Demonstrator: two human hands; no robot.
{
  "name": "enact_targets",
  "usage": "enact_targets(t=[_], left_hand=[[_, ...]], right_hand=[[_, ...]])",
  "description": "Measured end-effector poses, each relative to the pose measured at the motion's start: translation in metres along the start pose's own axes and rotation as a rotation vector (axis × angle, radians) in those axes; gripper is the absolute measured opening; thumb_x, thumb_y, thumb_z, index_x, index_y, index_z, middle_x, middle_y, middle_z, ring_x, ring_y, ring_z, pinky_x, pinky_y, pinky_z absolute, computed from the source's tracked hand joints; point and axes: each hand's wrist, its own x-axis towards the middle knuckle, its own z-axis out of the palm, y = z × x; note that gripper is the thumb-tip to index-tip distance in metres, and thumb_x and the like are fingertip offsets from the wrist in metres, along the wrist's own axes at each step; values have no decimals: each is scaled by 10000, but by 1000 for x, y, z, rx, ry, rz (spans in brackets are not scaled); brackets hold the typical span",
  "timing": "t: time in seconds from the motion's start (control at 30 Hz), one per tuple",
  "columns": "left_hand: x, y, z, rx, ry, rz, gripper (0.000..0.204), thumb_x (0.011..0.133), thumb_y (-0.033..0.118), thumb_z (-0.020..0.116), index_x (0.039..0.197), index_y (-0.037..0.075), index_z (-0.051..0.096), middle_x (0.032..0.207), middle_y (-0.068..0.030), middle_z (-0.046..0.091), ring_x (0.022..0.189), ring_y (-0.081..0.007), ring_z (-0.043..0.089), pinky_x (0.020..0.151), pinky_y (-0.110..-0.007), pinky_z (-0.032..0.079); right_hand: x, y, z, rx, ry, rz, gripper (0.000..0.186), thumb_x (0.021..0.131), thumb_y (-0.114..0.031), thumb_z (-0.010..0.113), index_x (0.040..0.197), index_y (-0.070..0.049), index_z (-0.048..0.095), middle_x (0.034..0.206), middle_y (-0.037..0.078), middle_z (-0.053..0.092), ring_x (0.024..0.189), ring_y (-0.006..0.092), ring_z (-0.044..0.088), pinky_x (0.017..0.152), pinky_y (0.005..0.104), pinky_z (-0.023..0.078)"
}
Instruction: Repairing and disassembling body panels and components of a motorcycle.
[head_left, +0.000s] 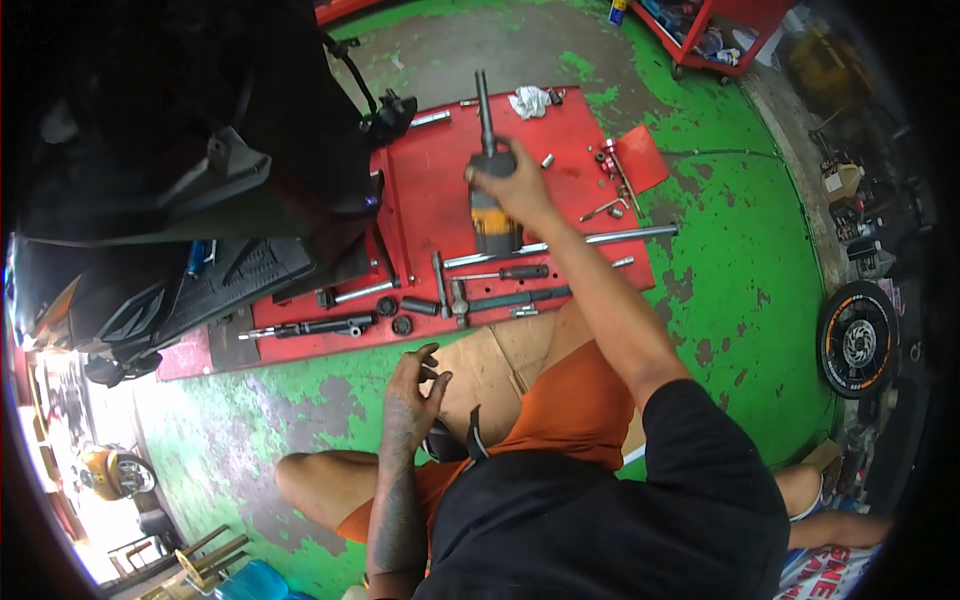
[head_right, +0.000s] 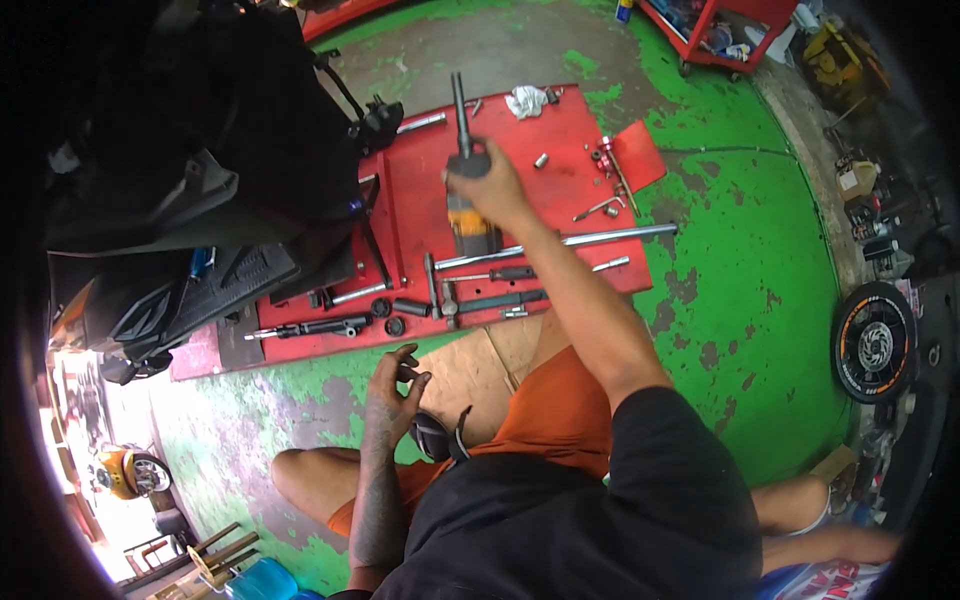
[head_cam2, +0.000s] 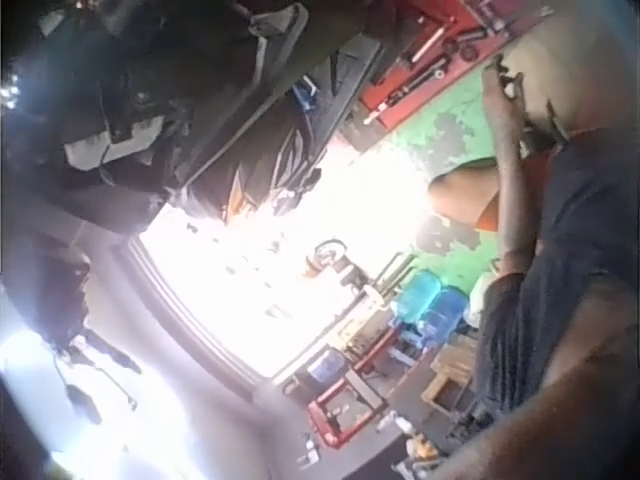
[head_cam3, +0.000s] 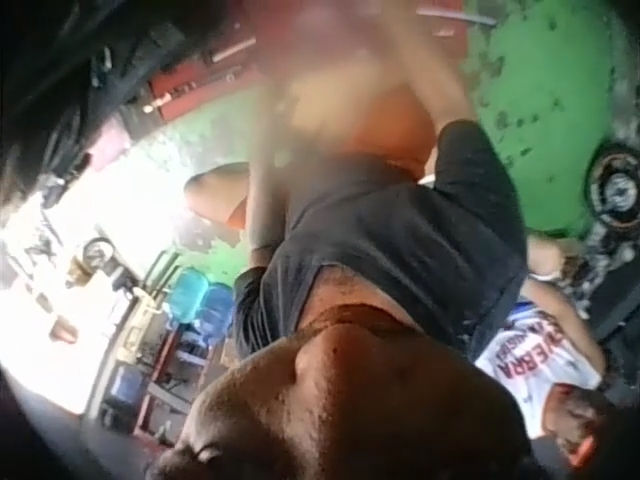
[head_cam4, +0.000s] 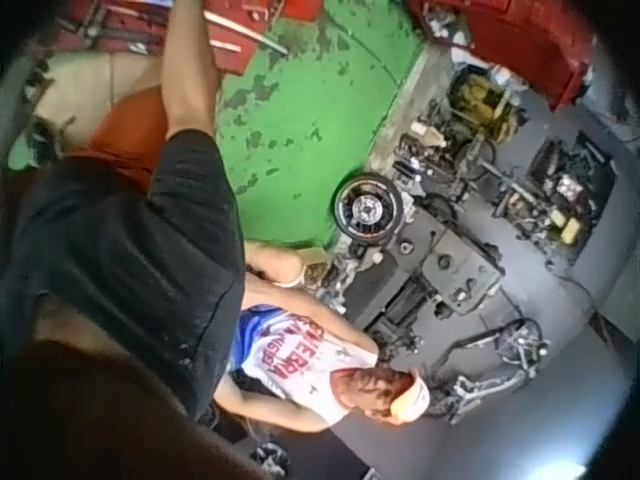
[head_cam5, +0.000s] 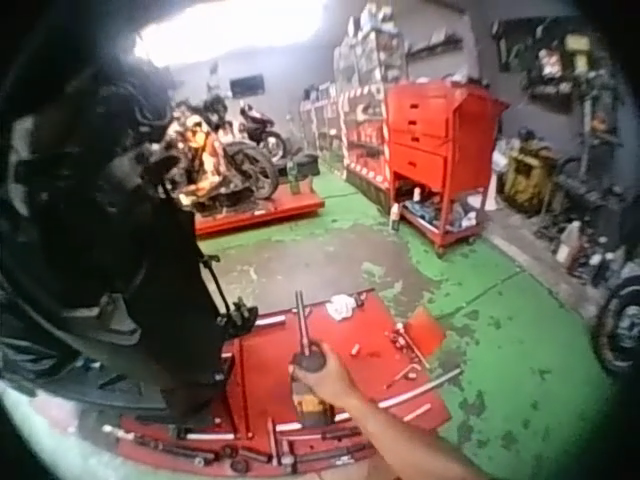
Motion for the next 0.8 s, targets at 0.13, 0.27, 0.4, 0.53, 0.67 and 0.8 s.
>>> enact_targets(t=[0.13,0.27,0.4,0.53,0.67,0.8], left_hand=[[18,2,10,89,56,71,621,770,79,756,1325,44,480,1072,-161,570,936,-274,620,767,-373,517],[31,16,3,195,142,238,839,700,122,804,1415,28,376,1282,-210,474,1162,-356,510,963,-415,452],[38,30,-7,305,94,492,812,692,159,764,1383,-45,391,1316,-247,463,1233,-404,458,1037,-465,391],[5,3,-9,-120,13,429,634,800,144,653,1326,-122,417,1231,-277,545,1058,-420,589,931,-448,484],[-31,-45,-27,85,115,483,681,783,147,652,1359,-114,400,1123,-257,591,920,-389,631,805,-418,521],[-50,-69,-80,490,46,369,665,772,117,583,1382,-84,407,930,-163,587,754,-298,608,690,-385,508]], right_hand=[[-54,-34,9,78,-45,-44,614,773,-121,799,1287,-11,479,1022,60,615,894,141,624,780,300,541],[-103,-90,9,193,-89,-31,642,754,-124,809,1289,-16,471,1031,60,598,930,145,604,836,317,516],[-162,-127,9,372,-251,80,644,775,-130,796,1305,-14,450,1088,52,578,1026,139,571,921,307,474],[-207,-129,32,562,-391,315,651,803,-153,777,1330,-19,418,1135,68,563,1047,146,566,925,303,468],[-224,-99,68,529,-531,377,559,897,-236,684,1337,-32,405,1153,68,558,1089,139,536,935,276,443],[-210,-87,123,603,-525,506,373,1043,-274,418,1326,-31,430,1144,45,557,1037,116,521,944,255,405]])
